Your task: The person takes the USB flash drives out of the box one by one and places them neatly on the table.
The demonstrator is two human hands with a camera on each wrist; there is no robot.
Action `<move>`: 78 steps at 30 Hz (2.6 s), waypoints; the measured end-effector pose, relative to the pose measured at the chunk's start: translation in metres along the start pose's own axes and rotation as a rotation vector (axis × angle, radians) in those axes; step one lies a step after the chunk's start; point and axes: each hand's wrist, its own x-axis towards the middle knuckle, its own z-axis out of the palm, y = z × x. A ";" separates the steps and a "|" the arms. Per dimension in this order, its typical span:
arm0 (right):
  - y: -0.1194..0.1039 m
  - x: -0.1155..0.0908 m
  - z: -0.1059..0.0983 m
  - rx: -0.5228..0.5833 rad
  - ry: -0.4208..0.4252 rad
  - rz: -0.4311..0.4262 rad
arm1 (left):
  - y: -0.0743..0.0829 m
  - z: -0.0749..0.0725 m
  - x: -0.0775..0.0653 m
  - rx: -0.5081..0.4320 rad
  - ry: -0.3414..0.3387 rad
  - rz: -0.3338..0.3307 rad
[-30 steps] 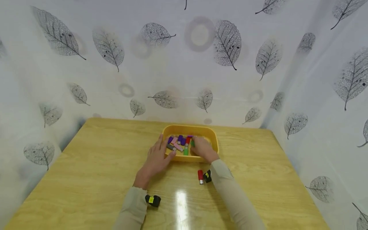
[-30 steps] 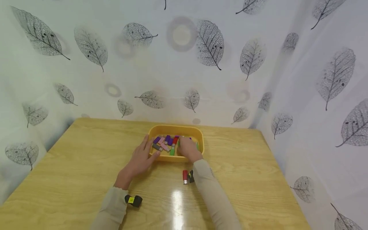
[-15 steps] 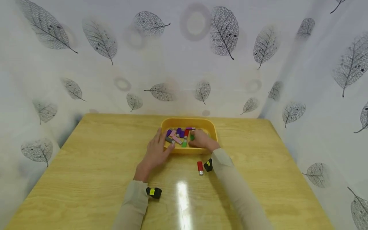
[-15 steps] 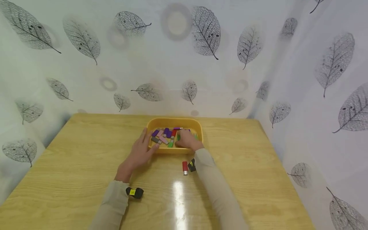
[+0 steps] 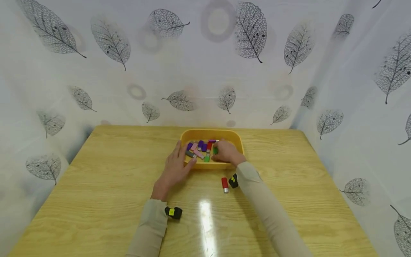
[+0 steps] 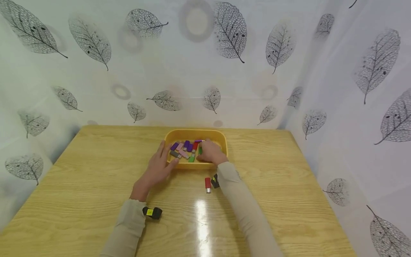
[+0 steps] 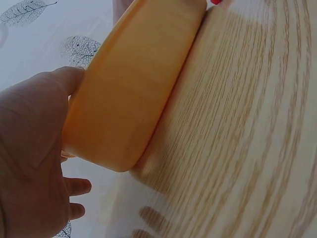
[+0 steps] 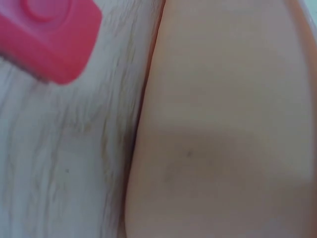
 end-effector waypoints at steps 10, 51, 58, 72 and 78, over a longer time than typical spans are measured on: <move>-0.003 0.001 0.000 -0.046 -0.016 0.048 | 0.000 0.000 0.000 0.002 0.004 0.003; -0.023 -0.080 -0.013 0.302 0.164 -0.155 | 0.005 0.009 0.000 -0.024 0.027 0.048; -0.032 -0.083 -0.013 0.207 0.148 -0.225 | 0.003 0.010 0.002 -0.032 0.026 0.007; -0.041 -0.102 0.015 -0.216 0.402 -0.514 | 0.002 0.011 0.005 -0.004 0.074 0.046; -0.040 -0.105 0.030 -0.183 0.362 -0.557 | 0.000 0.008 0.003 0.017 0.056 0.035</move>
